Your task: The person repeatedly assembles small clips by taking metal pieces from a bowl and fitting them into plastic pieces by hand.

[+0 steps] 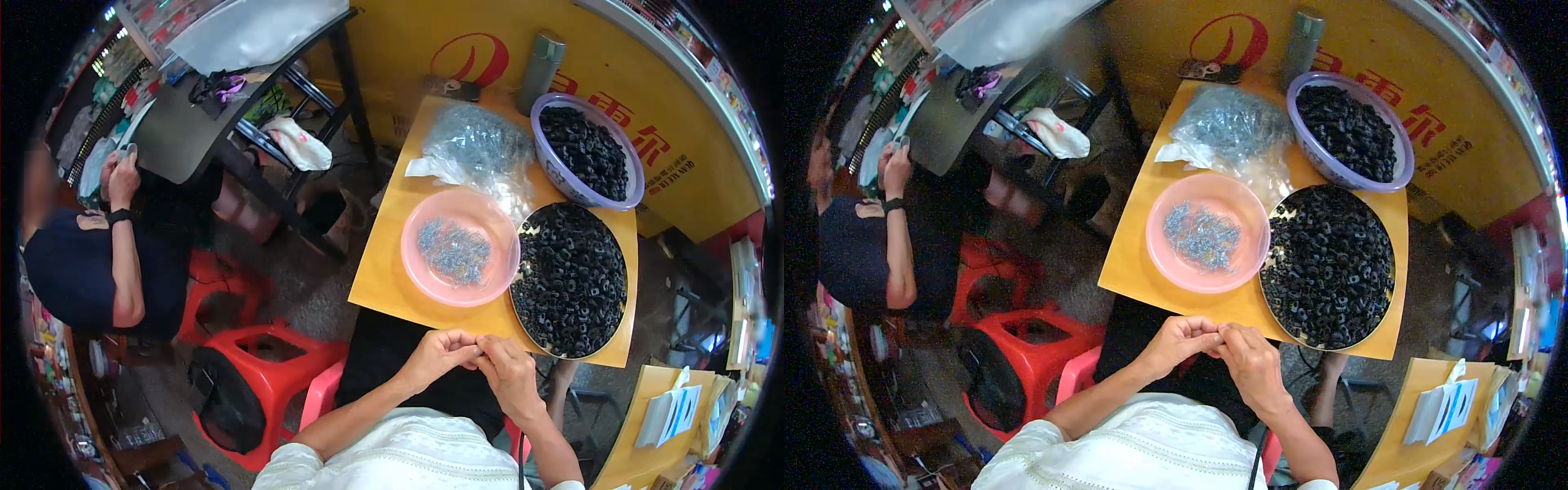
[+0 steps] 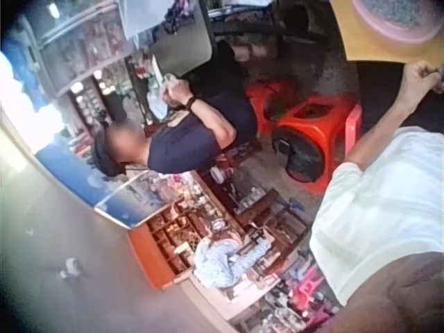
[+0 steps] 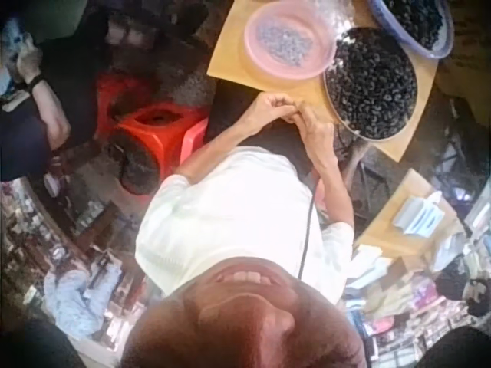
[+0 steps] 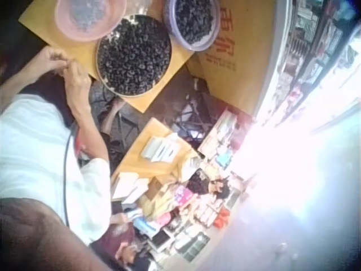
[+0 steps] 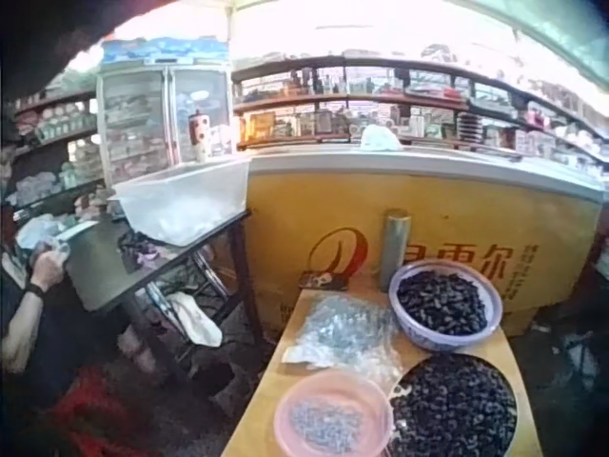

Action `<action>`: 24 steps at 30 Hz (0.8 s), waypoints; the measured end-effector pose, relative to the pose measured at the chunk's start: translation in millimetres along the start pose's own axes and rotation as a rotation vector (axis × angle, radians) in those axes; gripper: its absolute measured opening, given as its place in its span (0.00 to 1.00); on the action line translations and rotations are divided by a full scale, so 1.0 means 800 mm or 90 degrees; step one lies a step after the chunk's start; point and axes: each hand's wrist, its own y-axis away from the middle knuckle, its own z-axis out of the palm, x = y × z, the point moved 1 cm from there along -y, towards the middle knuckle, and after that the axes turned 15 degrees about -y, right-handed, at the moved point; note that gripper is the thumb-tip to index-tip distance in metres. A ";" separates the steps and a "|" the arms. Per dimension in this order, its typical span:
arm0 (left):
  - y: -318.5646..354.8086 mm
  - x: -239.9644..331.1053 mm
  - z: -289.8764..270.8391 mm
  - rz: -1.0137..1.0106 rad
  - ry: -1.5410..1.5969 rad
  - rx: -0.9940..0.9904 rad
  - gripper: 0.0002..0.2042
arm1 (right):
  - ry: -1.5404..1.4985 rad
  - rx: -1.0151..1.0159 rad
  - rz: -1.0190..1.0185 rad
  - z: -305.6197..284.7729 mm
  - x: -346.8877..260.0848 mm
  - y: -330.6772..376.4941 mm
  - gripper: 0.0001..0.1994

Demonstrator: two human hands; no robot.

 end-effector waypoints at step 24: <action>-0.005 -0.001 -0.044 -0.071 -0.030 0.047 0.12 | 0.092 0.446 0.090 -0.276 0.208 -0.285 0.15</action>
